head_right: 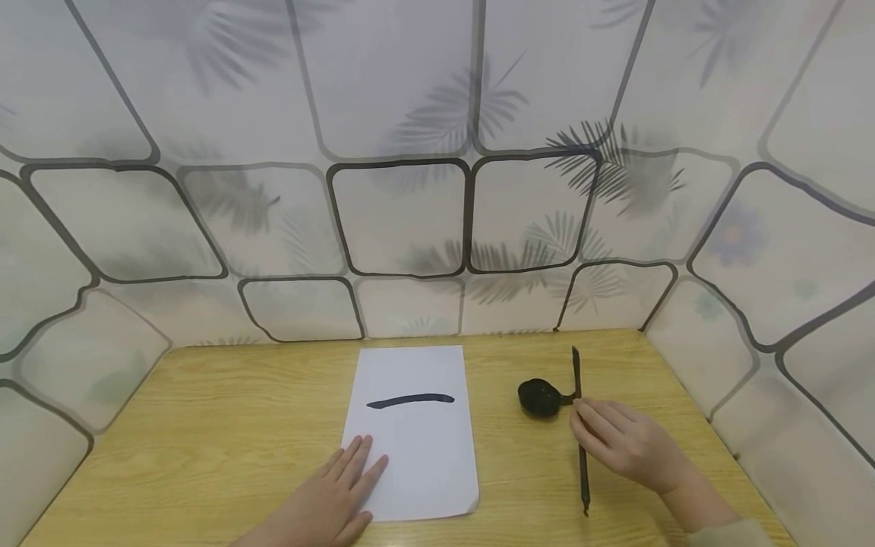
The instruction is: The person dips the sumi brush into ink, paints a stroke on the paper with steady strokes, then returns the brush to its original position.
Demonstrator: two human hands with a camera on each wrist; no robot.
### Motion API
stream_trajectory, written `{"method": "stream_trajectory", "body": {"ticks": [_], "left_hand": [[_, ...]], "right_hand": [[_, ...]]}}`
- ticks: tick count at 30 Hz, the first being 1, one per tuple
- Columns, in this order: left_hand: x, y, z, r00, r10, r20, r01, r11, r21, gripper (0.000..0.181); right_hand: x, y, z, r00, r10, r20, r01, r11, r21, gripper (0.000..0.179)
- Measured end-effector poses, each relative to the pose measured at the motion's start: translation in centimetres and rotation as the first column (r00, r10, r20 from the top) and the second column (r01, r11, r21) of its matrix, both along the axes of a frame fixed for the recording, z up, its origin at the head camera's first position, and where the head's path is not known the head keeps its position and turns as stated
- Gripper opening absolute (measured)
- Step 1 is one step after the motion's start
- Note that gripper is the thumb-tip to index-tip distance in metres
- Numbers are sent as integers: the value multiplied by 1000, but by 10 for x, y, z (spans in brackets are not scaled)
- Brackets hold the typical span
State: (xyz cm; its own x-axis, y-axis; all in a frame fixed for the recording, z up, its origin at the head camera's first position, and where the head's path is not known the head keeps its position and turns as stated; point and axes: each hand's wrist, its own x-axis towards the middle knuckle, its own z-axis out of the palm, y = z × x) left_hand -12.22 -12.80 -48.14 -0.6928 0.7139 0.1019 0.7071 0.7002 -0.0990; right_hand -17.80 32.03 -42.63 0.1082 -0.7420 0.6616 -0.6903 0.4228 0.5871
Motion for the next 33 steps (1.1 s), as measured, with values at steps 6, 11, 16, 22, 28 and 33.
{"method": "stream_trajectory", "body": {"ticks": [6,11,16,22,28,33], "left_hand": [[1,1,2,1000,11,18,-11,1000,-13,58],[2,1,1,1000,3,2,-3,1000,-7,58],[1,1,0,1000,2,4,-2,1000,-5,59],[2,1,0,1000,7,3,-7,1000,-14,59],[0,1,0,1000,7,15,-7,1000,-11,58],[-1,0,-3,1000,-1,-3,1,1000,-2,59]], "right_hand": [[-2,6,-5,1000,5,14,-6,999,44,29],[-3,11,-10,1000,-14,13,13,996,87,31],[-4,16,-15,998,-49,24,45,989,140,34],[-6,19,-19,998,-53,36,47,985,167,35],[-7,21,-23,998,-53,42,44,979,200,37],[-8,23,-26,997,-48,52,34,969,243,39]]}}
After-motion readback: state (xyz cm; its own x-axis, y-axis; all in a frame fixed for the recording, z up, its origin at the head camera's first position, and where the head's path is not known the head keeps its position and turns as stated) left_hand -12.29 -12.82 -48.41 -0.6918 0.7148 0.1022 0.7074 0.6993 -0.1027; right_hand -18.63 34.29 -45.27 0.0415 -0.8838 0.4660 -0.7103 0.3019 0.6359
